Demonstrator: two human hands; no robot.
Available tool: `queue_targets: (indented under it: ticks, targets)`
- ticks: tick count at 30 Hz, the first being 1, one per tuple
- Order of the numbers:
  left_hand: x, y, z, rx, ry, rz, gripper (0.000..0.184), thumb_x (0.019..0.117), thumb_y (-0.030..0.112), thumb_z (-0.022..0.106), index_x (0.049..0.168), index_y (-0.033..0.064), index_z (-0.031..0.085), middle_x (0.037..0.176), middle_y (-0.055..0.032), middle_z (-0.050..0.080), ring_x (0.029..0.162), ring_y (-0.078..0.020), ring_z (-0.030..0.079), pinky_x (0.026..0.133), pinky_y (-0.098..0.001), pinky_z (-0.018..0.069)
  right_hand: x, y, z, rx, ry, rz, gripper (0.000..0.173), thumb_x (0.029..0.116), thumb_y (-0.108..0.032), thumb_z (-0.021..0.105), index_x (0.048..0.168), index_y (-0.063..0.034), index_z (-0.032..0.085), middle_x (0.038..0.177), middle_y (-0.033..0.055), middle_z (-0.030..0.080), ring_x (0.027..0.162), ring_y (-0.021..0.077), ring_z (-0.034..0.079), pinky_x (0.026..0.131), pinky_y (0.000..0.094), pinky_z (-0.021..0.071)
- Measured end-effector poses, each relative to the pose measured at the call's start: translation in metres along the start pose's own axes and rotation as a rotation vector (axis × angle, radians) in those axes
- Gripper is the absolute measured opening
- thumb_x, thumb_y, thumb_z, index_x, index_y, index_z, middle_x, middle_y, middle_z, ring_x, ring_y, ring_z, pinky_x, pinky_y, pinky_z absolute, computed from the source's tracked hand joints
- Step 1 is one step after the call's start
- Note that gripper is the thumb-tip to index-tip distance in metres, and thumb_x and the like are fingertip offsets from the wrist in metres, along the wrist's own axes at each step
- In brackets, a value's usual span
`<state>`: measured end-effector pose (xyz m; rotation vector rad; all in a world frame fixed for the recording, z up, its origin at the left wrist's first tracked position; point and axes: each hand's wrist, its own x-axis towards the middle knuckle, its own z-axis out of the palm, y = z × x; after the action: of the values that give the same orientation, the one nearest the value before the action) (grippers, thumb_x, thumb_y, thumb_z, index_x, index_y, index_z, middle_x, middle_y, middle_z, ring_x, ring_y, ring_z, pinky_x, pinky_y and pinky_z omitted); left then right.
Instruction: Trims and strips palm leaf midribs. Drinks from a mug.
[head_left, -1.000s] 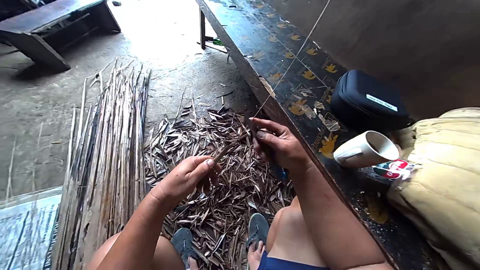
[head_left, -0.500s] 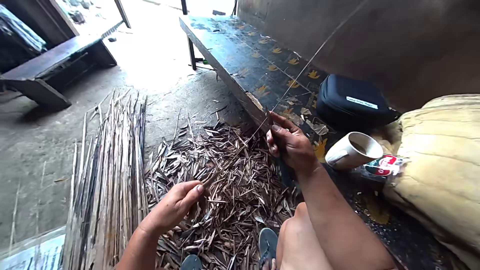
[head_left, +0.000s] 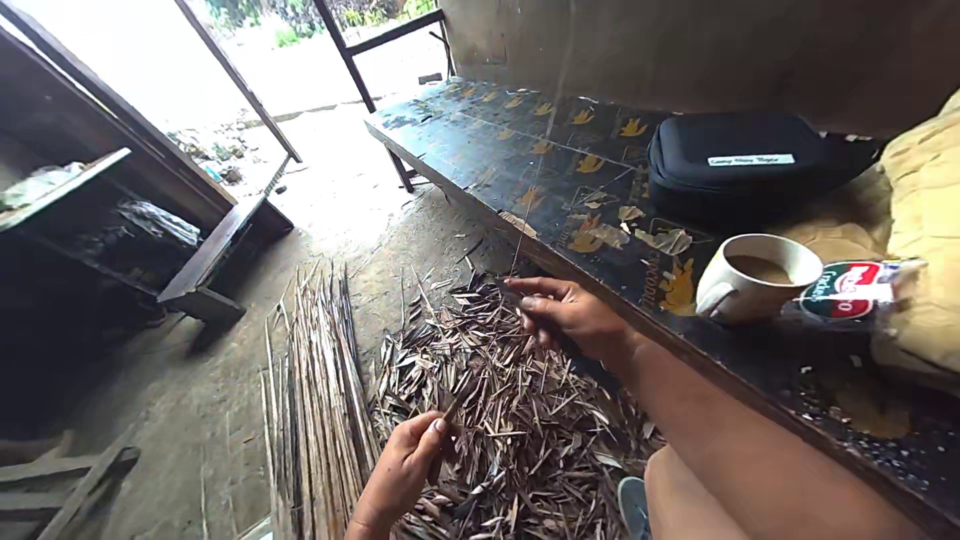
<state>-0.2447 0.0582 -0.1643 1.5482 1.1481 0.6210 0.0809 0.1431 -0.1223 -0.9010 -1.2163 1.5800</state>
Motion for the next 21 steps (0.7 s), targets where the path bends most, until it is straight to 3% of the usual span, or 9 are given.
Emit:
queue_targets:
  ticks: [6,12,16,21]
  targets:
    - [-0.007,-0.008,-0.007,-0.035,-0.071,-0.009,0.043,0.1088,0.033,0.041,0.104,0.0043,0.072,0.076,-0.0021,0.072,0.052,-0.0054,0.059,0.048,-0.0219,0.0505,0.003,-0.009,-0.025,0.179,0.086,-0.040,0.036,0.1076,-0.014,0.049,0.143,-0.0106,0.056,0.077,0.0055,0.065,0.054,0.0088,0.058,0.050,0.0220,0.0509]
    - [-0.008,-0.013,-0.009,-0.044,-0.042,-0.015,0.042,0.1087,0.032,0.042,0.108,0.0023,0.072,0.076,-0.0023,0.071,0.053,-0.0045,0.059,0.048,-0.0210,0.0494,0.006,0.005,-0.002,0.094,-0.062,0.038,0.040,0.1060,-0.014,0.050,0.146,-0.0091,0.054,0.079,0.0046,0.066,0.054,0.0100,0.058,0.049,0.0245,0.0518]
    - [-0.010,-0.013,-0.010,-0.014,-0.078,-0.053,0.042,0.1075,0.035,0.046,0.105,0.0043,0.074,0.072,-0.0007,0.070,0.050,-0.0023,0.055,0.047,-0.0192,0.0467,0.010,-0.003,-0.019,0.186,0.147,0.001,0.036,0.1081,-0.015,0.048,0.143,-0.0106,0.057,0.080,0.0058,0.066,0.055,0.0090,0.057,0.051,0.0227,0.0505]
    - [-0.006,-0.011,-0.005,-0.037,-0.085,-0.086,0.036,0.1073,0.021,0.044,0.105,0.0022,0.074,0.075,0.0006,0.071,0.054,-0.0013,0.055,0.050,-0.0201,0.0474,0.012,-0.005,-0.040,0.312,0.215,-0.091,0.037,0.1086,-0.011,0.044,0.145,-0.0086,0.053,0.077,0.0060,0.065,0.055,0.0099,0.059,0.050,0.0231,0.0520]
